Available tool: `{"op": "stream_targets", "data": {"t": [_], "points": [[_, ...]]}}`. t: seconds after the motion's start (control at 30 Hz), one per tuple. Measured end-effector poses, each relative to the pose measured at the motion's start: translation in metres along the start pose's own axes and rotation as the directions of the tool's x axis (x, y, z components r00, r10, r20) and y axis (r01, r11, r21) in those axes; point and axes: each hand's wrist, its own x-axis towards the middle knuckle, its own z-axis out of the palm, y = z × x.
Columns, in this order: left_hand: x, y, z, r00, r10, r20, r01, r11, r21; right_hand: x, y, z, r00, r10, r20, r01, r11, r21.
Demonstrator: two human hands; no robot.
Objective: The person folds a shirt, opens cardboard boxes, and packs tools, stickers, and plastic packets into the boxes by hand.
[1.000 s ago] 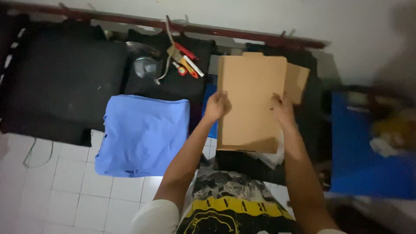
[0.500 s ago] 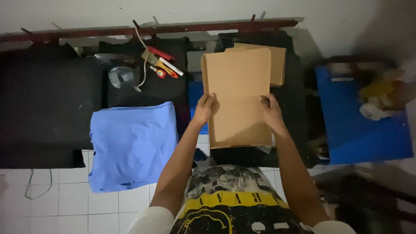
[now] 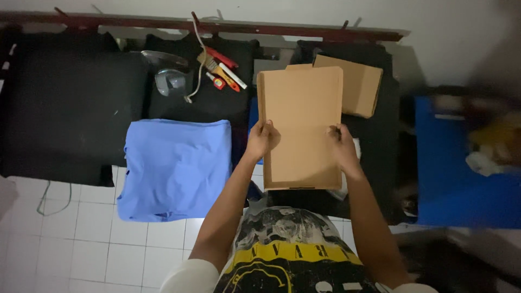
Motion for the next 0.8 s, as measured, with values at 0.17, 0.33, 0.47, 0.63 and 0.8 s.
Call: {"op": "stream_targets", "data": {"t": [0.17,0.33,0.47,0.63,0.8], "points": [[0.012,-0.017,0.007,0.999,0.035,-0.029,-0.036,0.999,-0.005,0.014,0.034,-0.009,0.999,-0.044,-0.031,0.046,0.998,0.050],[0.059,-0.023,0.040,0.988,0.152,0.036,-0.152,0.988,-0.008,0.064,0.058,-0.047,0.963,-0.114,-0.244,0.150,0.979,0.136],[0.094,0.014,0.067,0.924,0.361,0.127,-0.382,0.888,0.257,0.096,0.014,-0.080,0.974,-0.074,-0.215,0.119,0.972,0.201],[0.126,0.066,0.102,0.942,0.336,0.029,-0.320,0.865,0.386,0.137,-0.021,-0.098,0.974,-0.127,-0.185,0.175,0.947,0.271],[0.145,0.059,0.120,0.940,0.288,-0.183,-0.178,0.871,0.459,0.165,-0.002,-0.094,0.877,-0.280,-0.391,0.268,0.959,-0.088]]}}
